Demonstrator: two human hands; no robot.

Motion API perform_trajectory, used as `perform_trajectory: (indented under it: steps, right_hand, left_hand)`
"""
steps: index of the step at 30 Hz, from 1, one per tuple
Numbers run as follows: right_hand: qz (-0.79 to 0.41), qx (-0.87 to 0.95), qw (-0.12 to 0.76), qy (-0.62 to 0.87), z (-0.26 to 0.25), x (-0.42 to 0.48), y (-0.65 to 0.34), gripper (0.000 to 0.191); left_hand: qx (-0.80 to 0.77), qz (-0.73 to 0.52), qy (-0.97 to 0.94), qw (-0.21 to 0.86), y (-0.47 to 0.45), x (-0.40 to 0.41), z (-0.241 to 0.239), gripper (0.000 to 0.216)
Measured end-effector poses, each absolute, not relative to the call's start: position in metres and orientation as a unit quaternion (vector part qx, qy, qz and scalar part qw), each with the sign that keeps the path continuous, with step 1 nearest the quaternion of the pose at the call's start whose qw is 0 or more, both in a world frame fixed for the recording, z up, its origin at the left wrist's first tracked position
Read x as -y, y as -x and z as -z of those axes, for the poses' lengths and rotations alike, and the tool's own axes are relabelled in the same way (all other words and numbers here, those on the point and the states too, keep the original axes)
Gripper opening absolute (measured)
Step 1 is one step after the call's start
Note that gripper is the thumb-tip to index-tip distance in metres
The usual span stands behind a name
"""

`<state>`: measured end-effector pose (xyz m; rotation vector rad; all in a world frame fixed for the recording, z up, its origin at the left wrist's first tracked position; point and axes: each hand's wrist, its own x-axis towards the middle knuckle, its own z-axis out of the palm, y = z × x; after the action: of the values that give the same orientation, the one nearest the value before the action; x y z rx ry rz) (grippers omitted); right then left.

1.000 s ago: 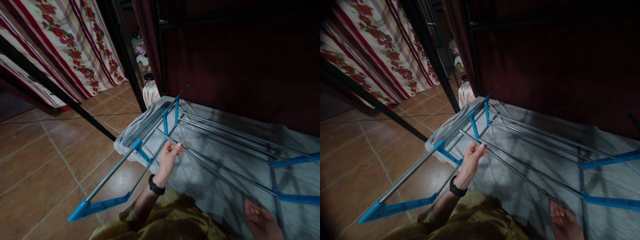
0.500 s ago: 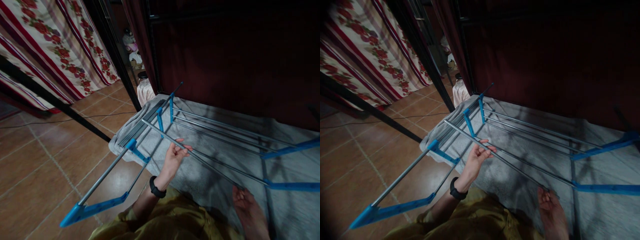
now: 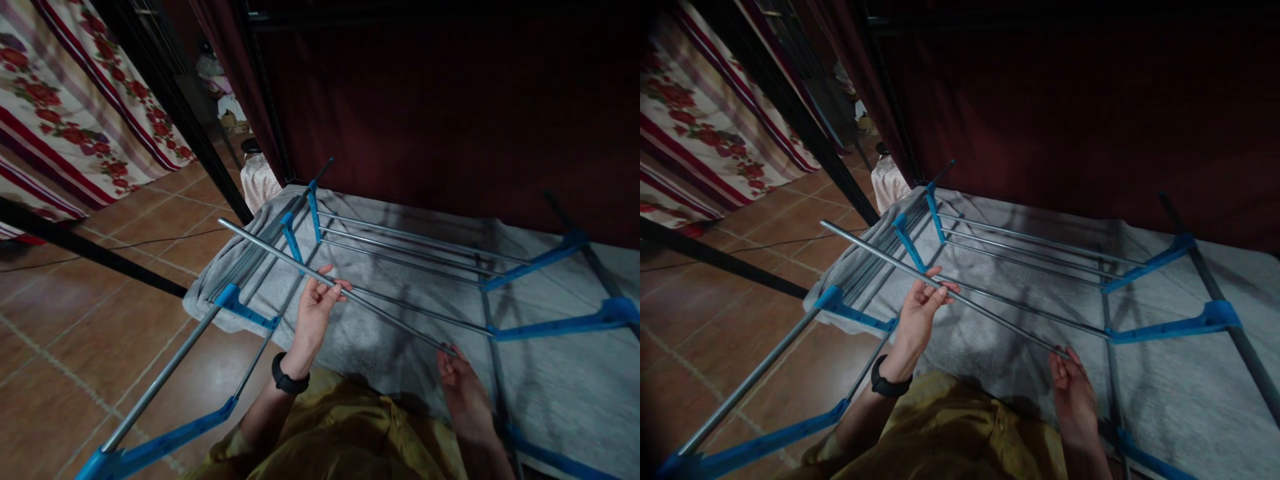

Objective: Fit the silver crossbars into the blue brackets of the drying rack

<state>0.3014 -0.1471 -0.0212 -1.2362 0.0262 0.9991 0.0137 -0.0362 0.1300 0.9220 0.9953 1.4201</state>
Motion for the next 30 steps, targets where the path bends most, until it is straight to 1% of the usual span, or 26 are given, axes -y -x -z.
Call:
perform_trajectory:
  steps: [5,9,14,16,20,25,30]
  right_hand:
    - [-0.402,0.055,0.723,0.559,0.017,0.148,-0.289,0.033]
    - [-0.364,0.071,0.728,0.577,0.011,0.146,-0.285,0.035]
    - [-0.385,0.08,0.731,0.557,0.012,0.144,-0.277,0.034]
    - [-0.418,0.088,0.711,0.559,0.013,0.143,-0.271,0.037]
    - [-0.488,0.101,0.637,0.588,0.008,0.142,-0.254,0.047]
    - [-0.581,0.156,0.561,0.568,-0.003,0.145,-0.231,0.046]
    - [-0.626,0.157,0.515,0.565,0.001,0.149,-0.219,0.048]
  left_hand:
    - [-0.425,-0.601,-0.391,0.553,-0.02,0.038,-0.128,0.053]
    - [-0.424,-0.609,-0.392,0.543,-0.017,0.035,-0.125,0.054]
    - [-0.43,-0.613,-0.403,0.526,-0.017,0.033,-0.125,0.054]
    - [-0.427,-0.601,-0.414,0.534,-0.021,0.035,-0.126,0.054]
    - [-0.414,-0.567,-0.427,0.57,-0.033,0.043,-0.124,0.055]
    - [-0.409,-0.537,-0.43,0.599,-0.041,0.048,-0.114,0.055]
    - [-0.401,-0.541,-0.436,0.597,-0.041,0.048,-0.107,0.049]
